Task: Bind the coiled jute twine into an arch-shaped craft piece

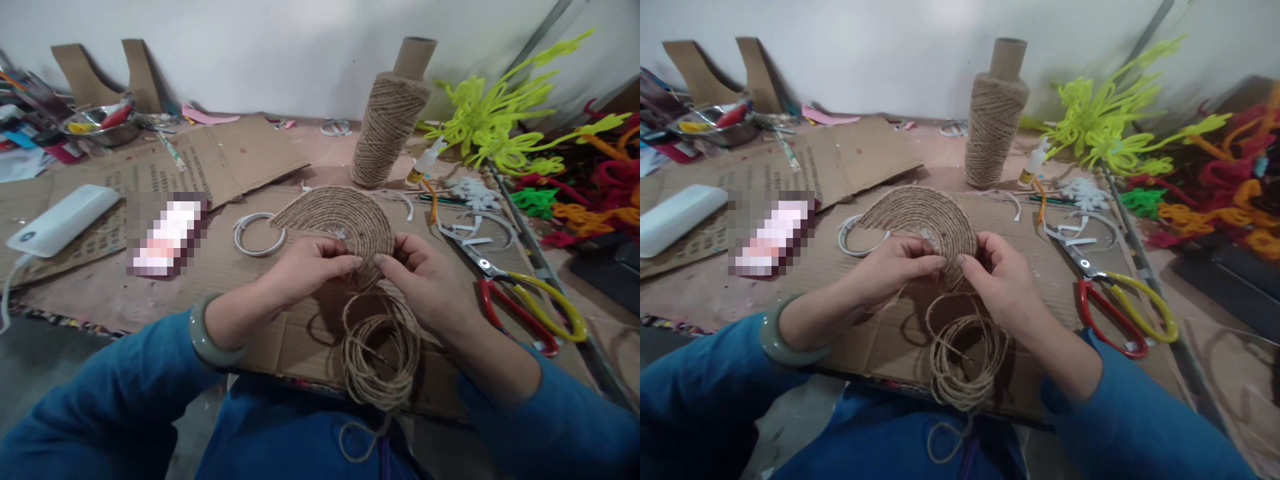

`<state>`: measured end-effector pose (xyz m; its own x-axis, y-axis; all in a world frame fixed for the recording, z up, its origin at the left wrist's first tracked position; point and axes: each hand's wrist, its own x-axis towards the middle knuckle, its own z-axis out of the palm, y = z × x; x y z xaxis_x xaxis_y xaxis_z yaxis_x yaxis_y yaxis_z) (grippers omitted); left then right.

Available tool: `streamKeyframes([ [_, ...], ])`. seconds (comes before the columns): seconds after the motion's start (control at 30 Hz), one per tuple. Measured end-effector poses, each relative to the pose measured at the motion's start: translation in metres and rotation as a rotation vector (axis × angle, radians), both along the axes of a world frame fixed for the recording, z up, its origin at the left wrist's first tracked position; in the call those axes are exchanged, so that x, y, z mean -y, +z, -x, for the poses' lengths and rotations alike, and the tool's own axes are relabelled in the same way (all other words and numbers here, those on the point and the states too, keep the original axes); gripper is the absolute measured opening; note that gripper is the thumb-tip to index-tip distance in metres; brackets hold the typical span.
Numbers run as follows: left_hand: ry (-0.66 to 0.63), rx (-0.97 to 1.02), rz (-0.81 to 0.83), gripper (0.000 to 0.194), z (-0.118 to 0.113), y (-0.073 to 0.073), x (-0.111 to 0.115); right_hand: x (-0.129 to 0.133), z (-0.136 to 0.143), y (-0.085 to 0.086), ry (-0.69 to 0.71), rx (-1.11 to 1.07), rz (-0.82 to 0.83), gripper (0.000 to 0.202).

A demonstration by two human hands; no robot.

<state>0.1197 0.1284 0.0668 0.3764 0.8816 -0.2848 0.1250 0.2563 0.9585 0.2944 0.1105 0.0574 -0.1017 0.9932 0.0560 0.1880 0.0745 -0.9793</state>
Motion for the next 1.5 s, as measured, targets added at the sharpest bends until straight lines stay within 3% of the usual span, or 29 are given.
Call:
streamKeyframes([
  [0.87,0.012,0.004,-0.074,0.029,-0.003,-0.008,0.0,0.003,0.006,-0.005,-0.012,-0.082,0.056,0.016],
  [1.17,0.01,0.134,0.001,0.027,-0.003,-0.005,0.002,-0.004,0.003,-0.011,-0.06,-0.121,0.051,0.017],
  [1.37,0.053,-0.008,-0.076,0.028,-0.005,-0.004,0.002,-0.002,0.006,-0.009,-0.052,-0.144,0.066,0.018],
  [1.5,0.071,0.01,-0.096,0.024,-0.004,-0.005,0.0,-0.001,0.006,-0.006,-0.024,-0.142,0.087,0.021],
])
